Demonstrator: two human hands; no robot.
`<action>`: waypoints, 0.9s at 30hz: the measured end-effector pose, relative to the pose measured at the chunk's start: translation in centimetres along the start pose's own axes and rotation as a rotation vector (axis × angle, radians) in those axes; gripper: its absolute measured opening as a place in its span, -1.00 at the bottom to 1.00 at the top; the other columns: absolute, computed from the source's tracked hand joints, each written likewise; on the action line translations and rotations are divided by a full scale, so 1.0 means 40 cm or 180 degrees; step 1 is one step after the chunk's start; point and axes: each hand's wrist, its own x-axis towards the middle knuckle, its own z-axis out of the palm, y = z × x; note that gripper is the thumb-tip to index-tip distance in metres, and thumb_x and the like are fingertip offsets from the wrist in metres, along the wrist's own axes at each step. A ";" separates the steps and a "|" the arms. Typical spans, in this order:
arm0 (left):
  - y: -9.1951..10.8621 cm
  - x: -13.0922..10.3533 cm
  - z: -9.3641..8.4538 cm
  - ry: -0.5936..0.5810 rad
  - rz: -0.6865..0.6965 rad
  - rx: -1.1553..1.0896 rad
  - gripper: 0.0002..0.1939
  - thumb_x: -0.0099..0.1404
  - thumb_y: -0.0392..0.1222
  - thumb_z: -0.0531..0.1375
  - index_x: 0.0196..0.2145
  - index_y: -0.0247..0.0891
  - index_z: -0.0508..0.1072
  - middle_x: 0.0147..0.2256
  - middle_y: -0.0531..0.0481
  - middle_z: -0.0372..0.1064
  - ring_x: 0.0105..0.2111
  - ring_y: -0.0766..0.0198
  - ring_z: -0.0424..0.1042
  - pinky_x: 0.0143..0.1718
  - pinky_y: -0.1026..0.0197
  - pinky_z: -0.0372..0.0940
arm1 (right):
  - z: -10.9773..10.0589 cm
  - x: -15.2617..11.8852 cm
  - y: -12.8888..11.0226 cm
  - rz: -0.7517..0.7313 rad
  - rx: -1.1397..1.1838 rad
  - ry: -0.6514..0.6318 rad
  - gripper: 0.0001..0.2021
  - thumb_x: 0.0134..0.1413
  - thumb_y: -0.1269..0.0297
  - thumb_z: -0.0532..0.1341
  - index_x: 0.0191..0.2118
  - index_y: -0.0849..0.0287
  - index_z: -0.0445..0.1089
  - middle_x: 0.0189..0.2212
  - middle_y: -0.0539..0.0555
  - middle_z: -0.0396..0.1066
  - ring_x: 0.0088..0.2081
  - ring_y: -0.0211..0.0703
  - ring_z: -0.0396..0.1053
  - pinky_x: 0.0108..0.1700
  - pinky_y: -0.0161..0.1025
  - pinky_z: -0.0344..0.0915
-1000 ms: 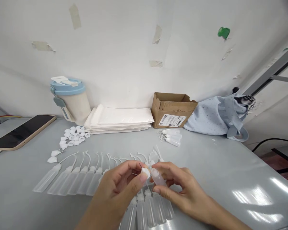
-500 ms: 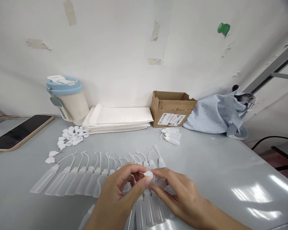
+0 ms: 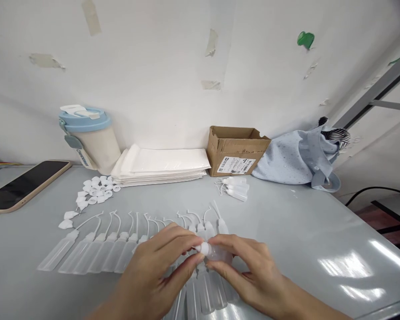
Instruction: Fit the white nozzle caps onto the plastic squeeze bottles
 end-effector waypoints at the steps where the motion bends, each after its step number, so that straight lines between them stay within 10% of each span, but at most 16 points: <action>1: -0.002 0.001 -0.003 -0.0033 0.0154 0.0036 -0.80 0.29 -0.36 0.13 -0.18 -0.11 0.42 -0.33 0.06 0.47 -0.35 0.30 0.44 -0.28 0.33 0.34 | -0.005 0.004 -0.006 0.0238 0.0178 -0.0102 -0.82 0.17 0.21 0.20 -0.16 0.18 0.38 -0.54 -0.03 0.51 -0.59 -0.27 0.39 -0.56 -0.38 0.36; 6: -0.010 -0.001 -0.016 -0.0284 0.0340 -0.0015 -0.64 0.29 -0.43 0.09 -0.05 -0.05 0.39 -0.26 0.03 0.47 -0.30 0.29 0.44 -0.26 0.32 0.35 | -0.014 0.019 -0.021 0.0793 0.0642 -0.0423 -0.85 0.07 0.18 0.30 -0.28 0.12 0.42 -0.50 -0.08 0.57 -0.58 -0.31 0.38 -0.48 -0.40 0.38; 17: 0.021 0.003 -0.005 -0.0034 -0.0691 -0.0929 -0.86 0.29 -0.26 0.15 -0.37 -0.12 0.50 -0.37 0.06 0.48 -0.35 0.28 0.47 -0.35 0.31 0.37 | 0.009 -0.002 0.002 -0.1255 -0.0810 0.0442 -0.69 0.16 0.55 0.13 0.04 0.31 0.24 -0.32 0.22 0.55 -0.44 -0.12 0.48 -0.46 -0.26 0.45; 27: 0.001 -0.013 0.003 -0.0042 -0.0066 -0.0363 -0.82 0.29 -0.41 0.09 -0.40 -0.15 0.28 -0.33 0.14 0.44 -0.31 0.42 0.44 -0.30 0.41 0.30 | -0.008 0.021 -0.022 0.1130 0.1242 -0.0355 -0.70 0.04 0.00 0.28 -0.34 0.17 0.42 -0.59 -0.03 0.54 -0.60 -0.27 0.42 -0.56 -0.40 0.35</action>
